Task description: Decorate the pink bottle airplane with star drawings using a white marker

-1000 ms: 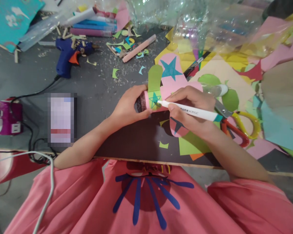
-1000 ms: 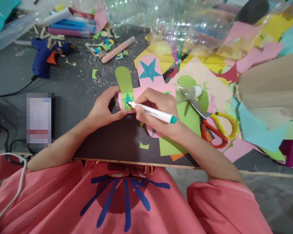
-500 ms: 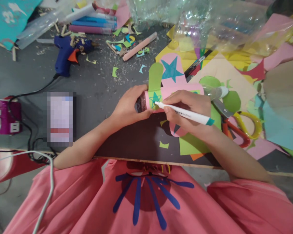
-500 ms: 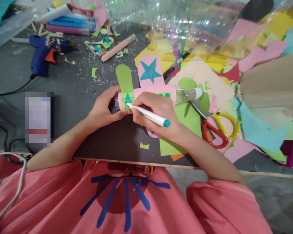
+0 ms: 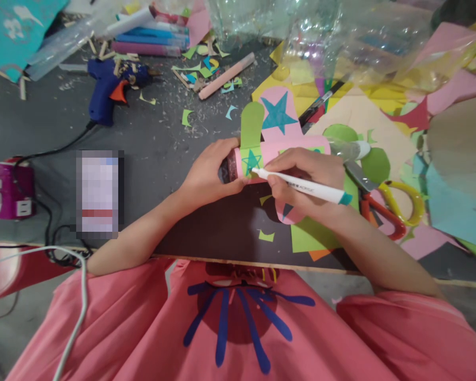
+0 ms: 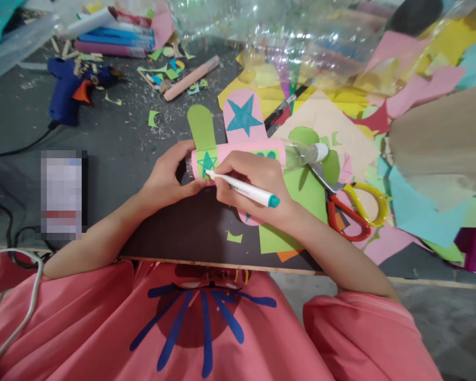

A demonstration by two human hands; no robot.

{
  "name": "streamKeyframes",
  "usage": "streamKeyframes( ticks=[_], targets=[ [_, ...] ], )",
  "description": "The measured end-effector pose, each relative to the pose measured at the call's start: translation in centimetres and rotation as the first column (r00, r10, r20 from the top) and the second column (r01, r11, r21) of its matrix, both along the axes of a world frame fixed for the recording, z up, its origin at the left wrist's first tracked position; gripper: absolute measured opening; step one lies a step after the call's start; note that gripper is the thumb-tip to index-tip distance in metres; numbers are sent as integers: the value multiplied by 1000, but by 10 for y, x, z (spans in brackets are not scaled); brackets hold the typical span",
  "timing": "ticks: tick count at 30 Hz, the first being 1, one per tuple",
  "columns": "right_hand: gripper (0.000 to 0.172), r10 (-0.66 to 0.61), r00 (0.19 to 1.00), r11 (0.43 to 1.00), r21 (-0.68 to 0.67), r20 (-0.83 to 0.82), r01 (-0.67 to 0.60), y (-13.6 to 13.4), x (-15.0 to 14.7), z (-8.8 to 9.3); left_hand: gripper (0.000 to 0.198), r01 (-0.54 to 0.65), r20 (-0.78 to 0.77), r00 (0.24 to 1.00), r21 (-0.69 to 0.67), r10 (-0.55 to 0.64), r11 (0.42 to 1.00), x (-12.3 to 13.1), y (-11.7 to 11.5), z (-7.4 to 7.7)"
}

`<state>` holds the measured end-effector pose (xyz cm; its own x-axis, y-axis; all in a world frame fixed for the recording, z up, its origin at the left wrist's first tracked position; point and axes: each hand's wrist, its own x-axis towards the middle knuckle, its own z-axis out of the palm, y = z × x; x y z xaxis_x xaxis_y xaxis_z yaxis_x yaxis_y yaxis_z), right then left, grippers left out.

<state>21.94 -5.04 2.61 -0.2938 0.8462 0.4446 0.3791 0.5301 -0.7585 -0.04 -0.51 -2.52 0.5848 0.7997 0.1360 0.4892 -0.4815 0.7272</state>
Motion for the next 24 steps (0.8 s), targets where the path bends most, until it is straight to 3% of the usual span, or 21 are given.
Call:
streamKeyframes(
  ticks=[2, 12, 18, 24],
  targets=[
    [17, -27, 999, 999, 26, -29, 27, 1, -1, -2, 60, -6, -9, 1000, -6, 6, 1000, 0, 0, 0],
    [28, 34, 995, 994, -102, 98, -24, 0, 2, 1, 60, -6, -23, 1000, -19, 5, 1000, 0, 1, 1],
    [25, -28, 999, 998, -56, 41, 30, 0, -1, -1, 60, 3, 5, 1000, -1, -3, 1000, -1, 1, 0],
    [22, 0, 1000, 1000, -23, 7, 0, 1, -2, 1, 60, -5, -11, 1000, -4, 5, 1000, 0, 1, 0]
  ],
)
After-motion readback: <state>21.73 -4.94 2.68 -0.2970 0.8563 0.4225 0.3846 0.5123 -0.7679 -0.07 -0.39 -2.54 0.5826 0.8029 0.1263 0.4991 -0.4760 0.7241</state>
